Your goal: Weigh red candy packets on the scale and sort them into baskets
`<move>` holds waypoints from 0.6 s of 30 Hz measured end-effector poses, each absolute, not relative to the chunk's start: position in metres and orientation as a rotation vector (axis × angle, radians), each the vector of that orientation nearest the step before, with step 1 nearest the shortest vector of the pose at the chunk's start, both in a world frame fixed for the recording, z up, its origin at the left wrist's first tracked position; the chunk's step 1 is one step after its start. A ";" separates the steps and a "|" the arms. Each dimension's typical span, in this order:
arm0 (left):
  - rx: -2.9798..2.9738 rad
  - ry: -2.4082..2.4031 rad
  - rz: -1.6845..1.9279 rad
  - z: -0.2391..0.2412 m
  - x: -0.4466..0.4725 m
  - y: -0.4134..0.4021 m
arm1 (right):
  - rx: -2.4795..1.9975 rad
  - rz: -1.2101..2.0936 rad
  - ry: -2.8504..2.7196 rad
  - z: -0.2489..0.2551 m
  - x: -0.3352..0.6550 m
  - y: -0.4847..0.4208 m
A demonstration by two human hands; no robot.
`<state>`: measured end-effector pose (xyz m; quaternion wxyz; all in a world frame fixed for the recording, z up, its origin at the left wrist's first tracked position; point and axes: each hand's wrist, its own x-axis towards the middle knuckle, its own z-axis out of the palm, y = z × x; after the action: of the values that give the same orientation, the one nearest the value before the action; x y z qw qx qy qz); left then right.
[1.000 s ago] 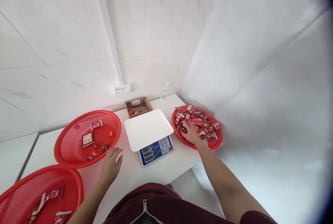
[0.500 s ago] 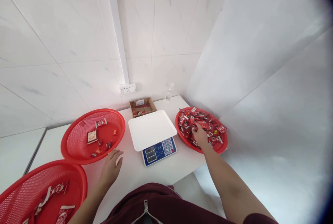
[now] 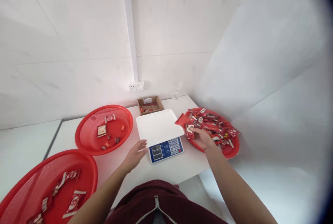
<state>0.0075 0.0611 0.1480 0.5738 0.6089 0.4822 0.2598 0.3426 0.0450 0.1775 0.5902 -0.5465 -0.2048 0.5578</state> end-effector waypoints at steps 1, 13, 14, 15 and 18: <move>1.277 1.056 0.583 0.157 0.018 0.061 | -1.235 1.425 -0.504 0.178 0.323 0.044; 0.639 1.015 0.696 0.154 0.062 0.100 | -1.226 1.664 -0.452 0.152 0.225 0.072; 0.655 1.035 0.669 0.152 0.062 0.103 | -1.234 1.621 -0.426 0.149 0.226 0.078; 0.691 1.061 0.635 0.151 0.062 0.105 | -1.255 1.579 -0.414 0.147 0.226 0.083; 0.816 1.167 0.570 0.153 0.058 0.105 | -1.392 1.440 -0.436 0.142 0.230 0.094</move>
<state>0.0585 0.1049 0.1526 0.7201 0.3690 0.5280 0.2578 0.2298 0.0943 0.1416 0.5189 -0.5805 -0.1818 0.6005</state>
